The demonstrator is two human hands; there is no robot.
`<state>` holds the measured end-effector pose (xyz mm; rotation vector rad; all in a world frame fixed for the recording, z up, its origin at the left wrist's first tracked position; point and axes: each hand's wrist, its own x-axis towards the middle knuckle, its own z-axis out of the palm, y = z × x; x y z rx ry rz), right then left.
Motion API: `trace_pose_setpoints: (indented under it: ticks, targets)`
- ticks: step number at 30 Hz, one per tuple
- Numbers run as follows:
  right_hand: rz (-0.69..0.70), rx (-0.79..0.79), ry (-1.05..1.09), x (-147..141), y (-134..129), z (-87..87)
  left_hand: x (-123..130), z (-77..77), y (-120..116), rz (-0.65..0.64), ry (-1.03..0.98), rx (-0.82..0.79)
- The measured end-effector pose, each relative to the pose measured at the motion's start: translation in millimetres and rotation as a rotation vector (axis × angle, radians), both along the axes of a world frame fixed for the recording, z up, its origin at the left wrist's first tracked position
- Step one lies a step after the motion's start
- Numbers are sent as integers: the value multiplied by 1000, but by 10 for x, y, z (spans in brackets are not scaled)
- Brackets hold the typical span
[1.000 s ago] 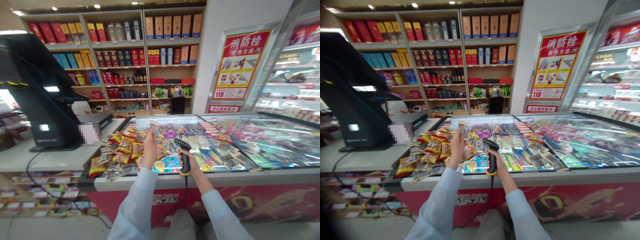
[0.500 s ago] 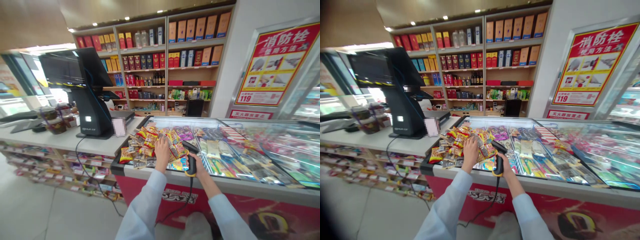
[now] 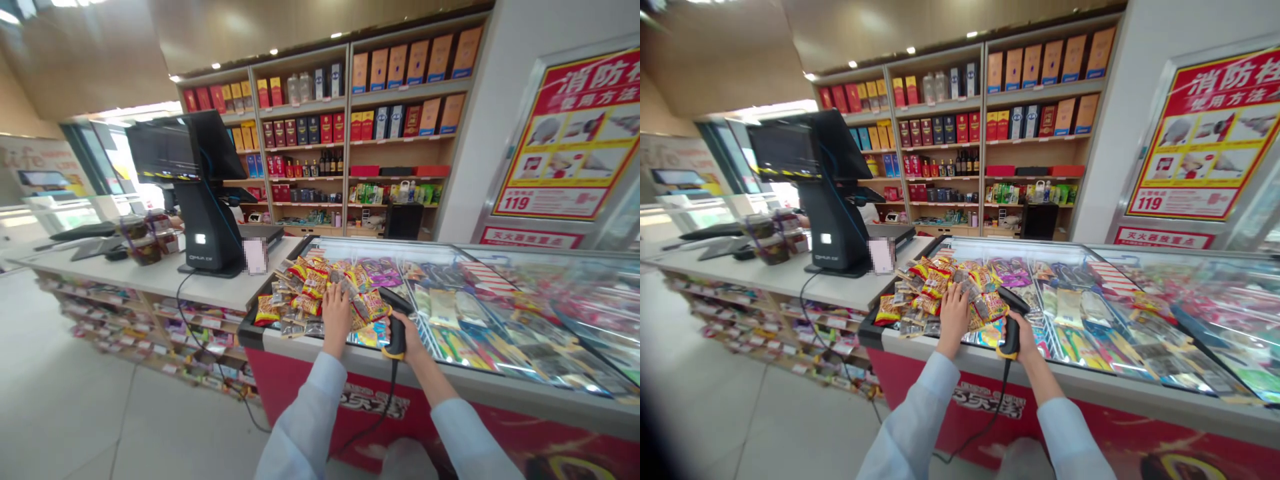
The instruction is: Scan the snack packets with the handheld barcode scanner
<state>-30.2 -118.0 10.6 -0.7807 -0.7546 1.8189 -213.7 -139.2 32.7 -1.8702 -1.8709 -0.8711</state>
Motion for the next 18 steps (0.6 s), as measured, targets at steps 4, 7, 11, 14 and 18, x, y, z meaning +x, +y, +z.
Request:
trace_pose_setpoints:
  ticks: [4, 7, 11, 14, 18]
  targets:
    - [-64, 52, -5, -26, -33, 14, -28, -20, -4, -26, 6, 60]
    - [-105, 115, 0, 24, -83, 52, -13, 19, -37, -47, -2, 135]
    - [-99, 175, -19, 329, -131, 160, 149, 159, -70, -79, -51, 232]
    - [-140, 225, -11, 731, -133, 297, 404, 276, -37, -130, -81, 268]
    - [-226, 249, -37, 1369, -128, 490, 841, 331, 55, -212, -111, 276]
